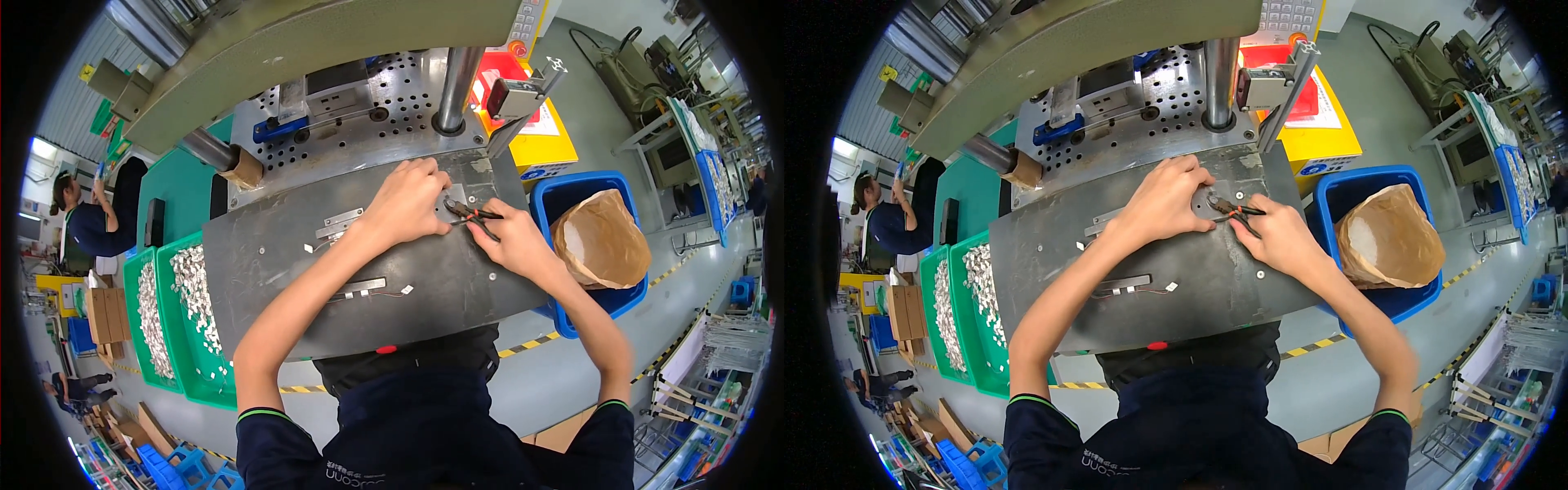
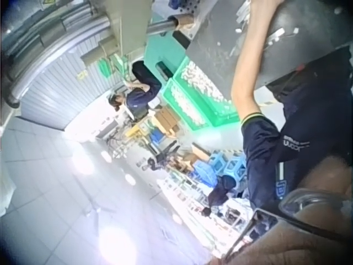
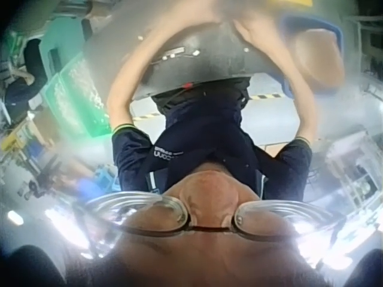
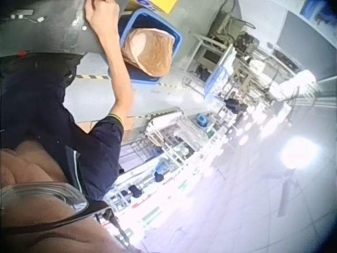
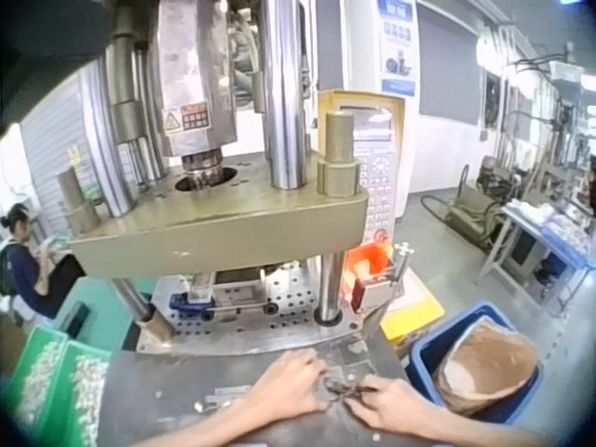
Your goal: The person assembles electronic components onto a metal frame by hand, then secures them using a press machine.
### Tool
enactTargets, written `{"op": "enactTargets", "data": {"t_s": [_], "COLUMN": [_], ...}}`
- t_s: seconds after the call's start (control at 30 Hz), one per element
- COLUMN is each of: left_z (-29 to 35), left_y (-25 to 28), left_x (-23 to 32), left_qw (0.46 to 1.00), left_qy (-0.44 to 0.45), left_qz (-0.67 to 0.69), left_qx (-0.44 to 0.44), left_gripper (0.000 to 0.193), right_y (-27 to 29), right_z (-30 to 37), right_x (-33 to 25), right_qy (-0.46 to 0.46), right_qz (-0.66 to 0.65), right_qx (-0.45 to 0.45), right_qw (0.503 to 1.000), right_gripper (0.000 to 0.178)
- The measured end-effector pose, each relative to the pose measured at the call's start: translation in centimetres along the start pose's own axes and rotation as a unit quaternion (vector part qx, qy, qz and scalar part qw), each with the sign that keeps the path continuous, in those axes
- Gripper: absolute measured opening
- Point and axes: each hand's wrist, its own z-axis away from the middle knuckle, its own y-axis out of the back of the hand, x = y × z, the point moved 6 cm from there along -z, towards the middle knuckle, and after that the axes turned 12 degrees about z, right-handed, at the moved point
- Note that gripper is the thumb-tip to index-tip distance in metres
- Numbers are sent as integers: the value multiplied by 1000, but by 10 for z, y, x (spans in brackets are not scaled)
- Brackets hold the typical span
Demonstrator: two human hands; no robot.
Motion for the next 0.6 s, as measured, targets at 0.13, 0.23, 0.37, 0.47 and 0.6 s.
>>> {"op": "enactTargets", "data": {"t_s": [0.13, 0.23, 0.37, 0.47, 0.6], "left_z": [1, 9, 6, -1, -2], "left_y": [4, 4, -1, -13, -9], "left_x": [-10, -11, -9, -8, -7], "left_qw": [999, 998, 998, 999, 998], "left_qy": [38, 55, 58, 34, 64], "left_qz": [25, 35, 8, 3, 10], "left_qx": [-11, -10, -30, -10, 2], "left_gripper": [63, 64, 66, 66, 60], "right_y": [3, 35, 17, -16, 0], "right_z": [42, 105, 242, 342, 344], "right_x": [50, 77, 190, 270, 249], "right_qy": [-332, -425, -425, -612, -578], "right_qz": [-418, -300, -89, 49, -37], "right_qx": [8, 202, 276, 86, 214], "right_qw": [845, 830, 857, 785, 786], "right_gripper": [36, 38, 37, 49, 51]}}
